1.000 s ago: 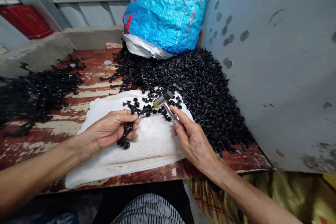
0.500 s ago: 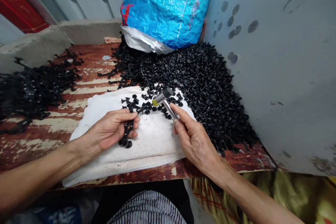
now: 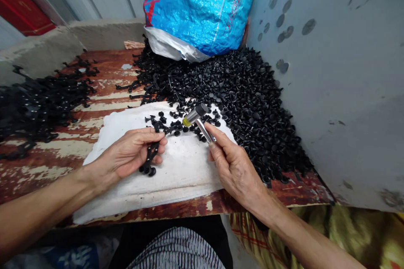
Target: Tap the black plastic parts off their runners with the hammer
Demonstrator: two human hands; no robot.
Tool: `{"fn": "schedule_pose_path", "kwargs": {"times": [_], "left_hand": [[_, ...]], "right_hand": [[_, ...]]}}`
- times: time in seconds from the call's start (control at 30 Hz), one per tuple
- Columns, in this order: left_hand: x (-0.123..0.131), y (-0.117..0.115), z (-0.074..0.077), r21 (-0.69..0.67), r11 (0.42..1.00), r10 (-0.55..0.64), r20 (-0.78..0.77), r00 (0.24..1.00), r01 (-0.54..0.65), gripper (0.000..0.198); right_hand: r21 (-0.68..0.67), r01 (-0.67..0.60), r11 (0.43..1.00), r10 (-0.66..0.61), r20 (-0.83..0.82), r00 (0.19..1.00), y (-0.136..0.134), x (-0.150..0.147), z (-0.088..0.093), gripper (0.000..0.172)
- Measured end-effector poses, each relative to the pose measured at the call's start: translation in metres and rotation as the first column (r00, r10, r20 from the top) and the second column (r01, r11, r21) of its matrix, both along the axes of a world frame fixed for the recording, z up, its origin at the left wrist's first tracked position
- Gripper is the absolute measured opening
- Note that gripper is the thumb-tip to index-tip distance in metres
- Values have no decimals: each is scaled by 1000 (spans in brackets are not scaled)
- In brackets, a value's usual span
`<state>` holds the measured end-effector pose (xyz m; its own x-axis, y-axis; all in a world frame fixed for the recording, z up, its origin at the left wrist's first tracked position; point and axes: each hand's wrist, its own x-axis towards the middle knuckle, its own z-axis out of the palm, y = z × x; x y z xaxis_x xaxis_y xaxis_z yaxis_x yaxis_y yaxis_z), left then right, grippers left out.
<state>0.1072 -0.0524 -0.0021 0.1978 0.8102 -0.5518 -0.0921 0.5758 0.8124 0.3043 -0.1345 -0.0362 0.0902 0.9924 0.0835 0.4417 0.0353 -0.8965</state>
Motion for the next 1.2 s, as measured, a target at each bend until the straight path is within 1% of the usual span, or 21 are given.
{"fn": "schedule_pose_path", "kwargs": {"times": [0.13, 0.53, 0.67, 0.73, 0.9, 1.07, 1.2], "left_hand": [[0, 0, 1, 10, 1000, 3, 1, 1000, -3, 26], [-2, 1, -5, 21, 1000, 4, -10, 1000, -4, 27], [-3, 1, -7, 32, 999, -16, -20, 1000, 17, 26], [-4, 2, -8, 54, 998, -22, -15, 1000, 23, 25], [-7, 2, -11, 80, 997, -1, -37, 999, 4, 26], [-6, 2, -11, 72, 997, -26, -24, 999, 28, 25], [-3, 3, -8, 63, 998, -16, -42, 999, 19, 25]], "right_hand": [[3, 4, 1000, -4, 15, 1000, 0, 0, -1, 50], [28, 7, 1000, -9, 54, 999, 0, 0, 1, 51], [48, 10, 999, -15, 105, 994, 0, 1, 0, 51], [66, -10, 998, 1, 138, 990, 1, 1, 0, 50], [133, -110, 985, 78, 228, 971, 7, -1, 1, 48], [131, -100, 986, 69, 227, 971, 7, 0, -1, 49], [133, -112, 985, 78, 243, 967, 7, 1, -4, 48]]}}
